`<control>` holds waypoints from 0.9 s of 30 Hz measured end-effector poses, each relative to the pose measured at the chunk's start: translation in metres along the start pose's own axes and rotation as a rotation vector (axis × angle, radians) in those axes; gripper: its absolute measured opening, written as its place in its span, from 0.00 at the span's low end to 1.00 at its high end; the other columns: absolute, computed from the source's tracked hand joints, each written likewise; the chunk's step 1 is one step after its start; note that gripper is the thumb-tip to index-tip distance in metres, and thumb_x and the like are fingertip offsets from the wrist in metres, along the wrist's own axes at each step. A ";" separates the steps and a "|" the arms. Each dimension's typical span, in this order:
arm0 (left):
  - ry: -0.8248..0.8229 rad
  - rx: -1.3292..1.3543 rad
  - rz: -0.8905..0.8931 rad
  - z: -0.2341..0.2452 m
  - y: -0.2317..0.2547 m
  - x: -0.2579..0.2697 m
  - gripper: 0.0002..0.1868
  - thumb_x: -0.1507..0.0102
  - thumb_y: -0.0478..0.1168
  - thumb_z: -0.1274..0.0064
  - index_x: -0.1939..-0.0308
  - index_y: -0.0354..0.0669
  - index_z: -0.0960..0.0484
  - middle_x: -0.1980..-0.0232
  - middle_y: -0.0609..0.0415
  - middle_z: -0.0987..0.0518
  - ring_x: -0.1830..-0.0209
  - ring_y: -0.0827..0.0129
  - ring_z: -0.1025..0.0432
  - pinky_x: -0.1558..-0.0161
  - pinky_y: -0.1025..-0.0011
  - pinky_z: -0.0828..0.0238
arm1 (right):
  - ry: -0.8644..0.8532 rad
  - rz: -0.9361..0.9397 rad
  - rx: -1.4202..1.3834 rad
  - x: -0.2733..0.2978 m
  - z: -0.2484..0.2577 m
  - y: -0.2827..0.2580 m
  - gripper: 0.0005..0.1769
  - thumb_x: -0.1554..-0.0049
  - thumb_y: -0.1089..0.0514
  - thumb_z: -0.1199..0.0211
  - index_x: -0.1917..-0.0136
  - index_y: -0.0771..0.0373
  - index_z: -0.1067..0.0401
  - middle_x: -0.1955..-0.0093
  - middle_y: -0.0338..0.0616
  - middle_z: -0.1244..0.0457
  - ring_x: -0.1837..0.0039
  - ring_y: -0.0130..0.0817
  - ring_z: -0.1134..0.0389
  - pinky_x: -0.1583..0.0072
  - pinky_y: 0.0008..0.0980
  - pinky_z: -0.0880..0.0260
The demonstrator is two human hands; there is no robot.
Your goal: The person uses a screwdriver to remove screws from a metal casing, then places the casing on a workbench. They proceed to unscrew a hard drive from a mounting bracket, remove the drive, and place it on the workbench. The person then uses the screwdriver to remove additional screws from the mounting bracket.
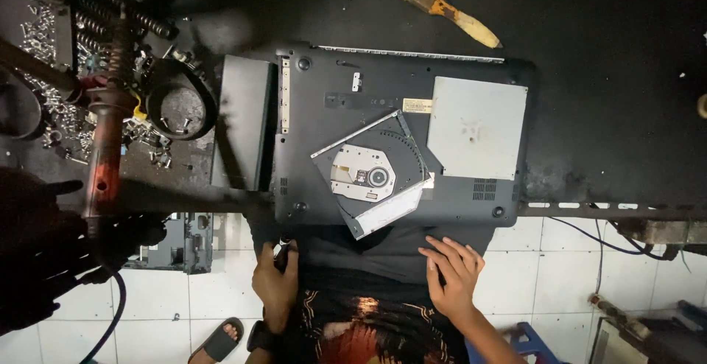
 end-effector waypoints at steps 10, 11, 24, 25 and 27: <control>-0.036 -0.022 0.046 0.000 0.004 0.001 0.23 0.36 0.62 0.51 0.53 0.47 0.24 0.59 0.45 0.15 0.57 0.45 0.23 0.55 0.51 0.30 | 0.006 0.004 0.006 -0.001 0.003 0.001 0.13 0.36 0.55 0.46 0.49 0.47 0.20 0.40 0.30 0.30 0.31 0.31 0.36 0.28 0.38 0.52; -0.037 -0.022 0.044 -0.003 0.001 0.001 0.23 0.36 0.62 0.51 0.53 0.47 0.24 0.59 0.45 0.15 0.57 0.45 0.23 0.55 0.51 0.30 | 0.008 0.002 0.008 0.000 0.002 0.002 0.13 0.36 0.55 0.46 0.49 0.47 0.20 0.40 0.30 0.30 0.31 0.31 0.36 0.28 0.38 0.52; -0.026 -0.006 0.045 0.001 0.013 0.007 0.21 0.35 0.58 0.49 0.52 0.46 0.23 0.58 0.43 0.15 0.56 0.43 0.23 0.55 0.50 0.31 | -0.001 -0.014 -0.012 0.001 0.005 0.008 0.14 0.36 0.55 0.47 0.49 0.46 0.20 0.40 0.28 0.30 0.31 0.31 0.36 0.28 0.38 0.52; -0.019 0.006 0.028 0.003 0.016 0.008 0.21 0.35 0.57 0.49 0.49 0.46 0.22 0.56 0.42 0.15 0.55 0.43 0.23 0.54 0.50 0.31 | 0.000 -0.014 -0.018 0.001 0.005 0.008 0.14 0.36 0.55 0.47 0.49 0.45 0.19 0.40 0.28 0.30 0.31 0.31 0.36 0.28 0.39 0.52; -0.017 -0.014 0.018 -0.002 0.010 0.007 0.22 0.35 0.58 0.49 0.49 0.46 0.22 0.53 0.43 0.15 0.53 0.42 0.23 0.53 0.49 0.31 | 0.005 -0.012 -0.017 0.000 0.006 0.010 0.14 0.36 0.55 0.47 0.49 0.45 0.19 0.40 0.28 0.30 0.32 0.31 0.36 0.29 0.39 0.52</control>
Point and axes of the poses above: each hand's wrist, its own x-axis away from the middle knuckle, its own z-axis out of the back of the hand, y = z × x, the point moved 2 cm from there along -x, towards the middle knuckle
